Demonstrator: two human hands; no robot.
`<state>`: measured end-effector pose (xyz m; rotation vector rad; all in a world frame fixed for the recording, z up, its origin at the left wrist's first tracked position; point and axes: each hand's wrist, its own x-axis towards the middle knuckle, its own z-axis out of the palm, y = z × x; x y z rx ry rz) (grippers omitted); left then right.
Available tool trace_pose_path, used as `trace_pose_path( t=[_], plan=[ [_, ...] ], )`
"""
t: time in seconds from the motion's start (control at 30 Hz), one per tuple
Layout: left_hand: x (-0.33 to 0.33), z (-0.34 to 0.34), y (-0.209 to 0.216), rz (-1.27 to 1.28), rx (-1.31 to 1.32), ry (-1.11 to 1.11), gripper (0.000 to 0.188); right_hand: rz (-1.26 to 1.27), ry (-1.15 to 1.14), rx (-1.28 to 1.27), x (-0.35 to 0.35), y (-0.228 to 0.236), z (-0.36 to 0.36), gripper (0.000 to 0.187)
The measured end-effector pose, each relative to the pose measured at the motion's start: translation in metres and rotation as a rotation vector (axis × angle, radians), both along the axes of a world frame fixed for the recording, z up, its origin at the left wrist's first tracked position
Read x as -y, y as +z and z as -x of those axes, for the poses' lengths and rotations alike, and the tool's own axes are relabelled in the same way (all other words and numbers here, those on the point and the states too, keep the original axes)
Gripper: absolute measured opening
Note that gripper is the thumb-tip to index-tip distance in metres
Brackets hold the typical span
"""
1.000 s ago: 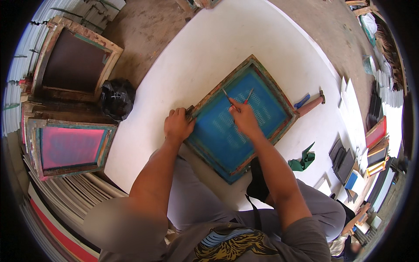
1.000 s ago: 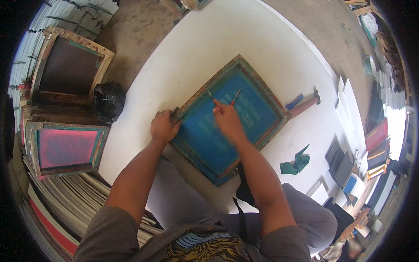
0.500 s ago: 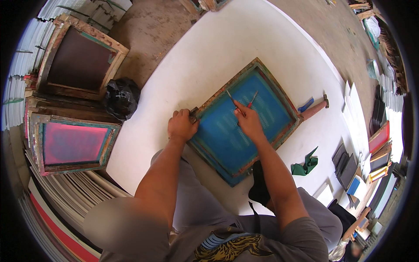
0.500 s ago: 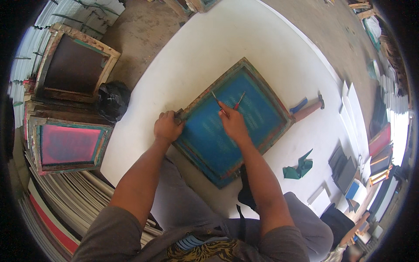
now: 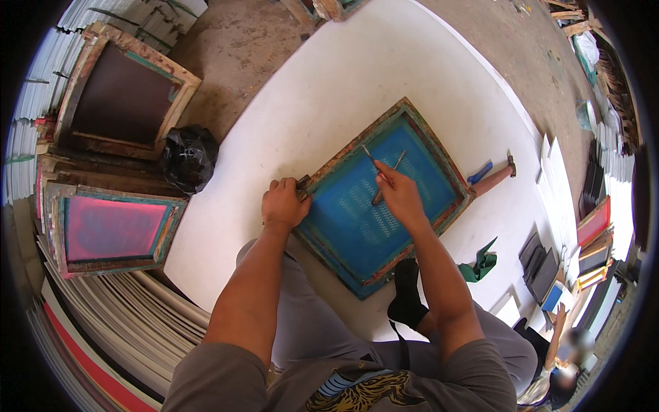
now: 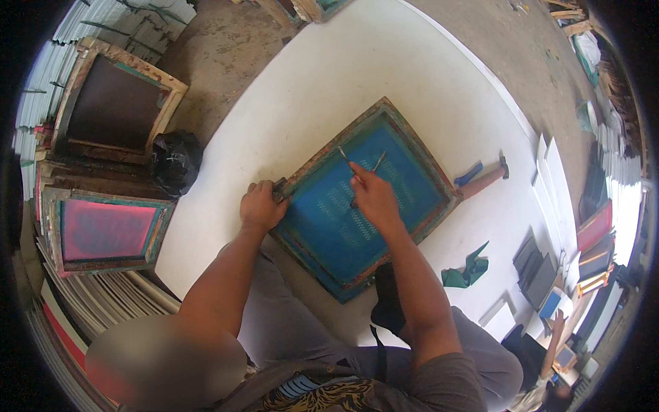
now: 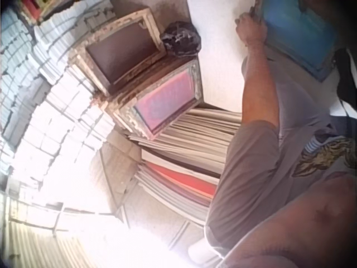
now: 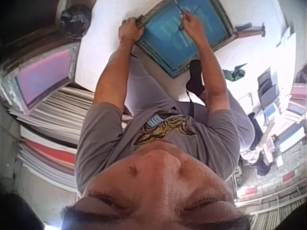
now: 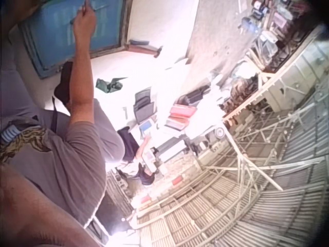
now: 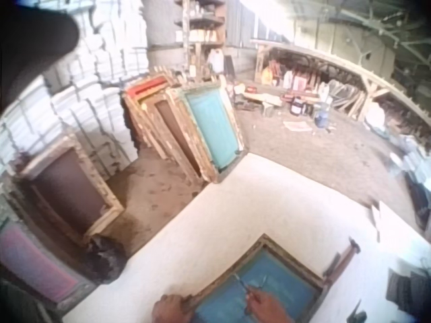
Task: The person sits on the floor and uses a screwdriver and pliers to remove staples and debris from the frame of a pink screen. They then place the screen aside and pick up a blue screen, continuing to scrape and remove staples from its frame using the same tools.
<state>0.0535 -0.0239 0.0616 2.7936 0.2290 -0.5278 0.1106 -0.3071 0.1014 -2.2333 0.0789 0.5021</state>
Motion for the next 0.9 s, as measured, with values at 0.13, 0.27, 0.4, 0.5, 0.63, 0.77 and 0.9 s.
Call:
trace_pose_path(
  t=[0.13,0.27,0.4,0.5,0.63,0.77,0.9],
  plan=[
    [0.0,0.001,0.0,-0.007,0.013,0.001,0.045,0.032,0.018,-0.054,-0.003,0.003,-0.002,0.044],
    [0.0,0.001,-0.001,-0.004,0.024,0.005,0.045,0.053,0.021,-0.075,-0.005,0.006,-0.002,0.044],
    [0.0,0.001,0.0,-0.002,0.034,0.002,0.044,0.083,0.025,-0.053,-0.007,0.007,-0.003,0.043],
    [0.0,0.001,-0.003,-0.007,0.064,-0.005,0.044,0.193,0.065,-0.097,-0.014,0.022,-0.009,0.043],
    [-0.001,0.002,-0.003,0.009,0.062,0.003,0.044,0.375,0.13,-0.153,-0.038,0.048,-0.017,0.044],
    [0.0,0.002,-0.001,-0.001,0.041,0.0,0.044,0.383,0.14,-0.125,-0.037,0.045,-0.016,0.044],
    [0.0,0.001,0.002,0.011,0.047,-0.011,0.043,0.401,0.142,-0.116,-0.038,0.027,-0.01,0.041]
  ],
)
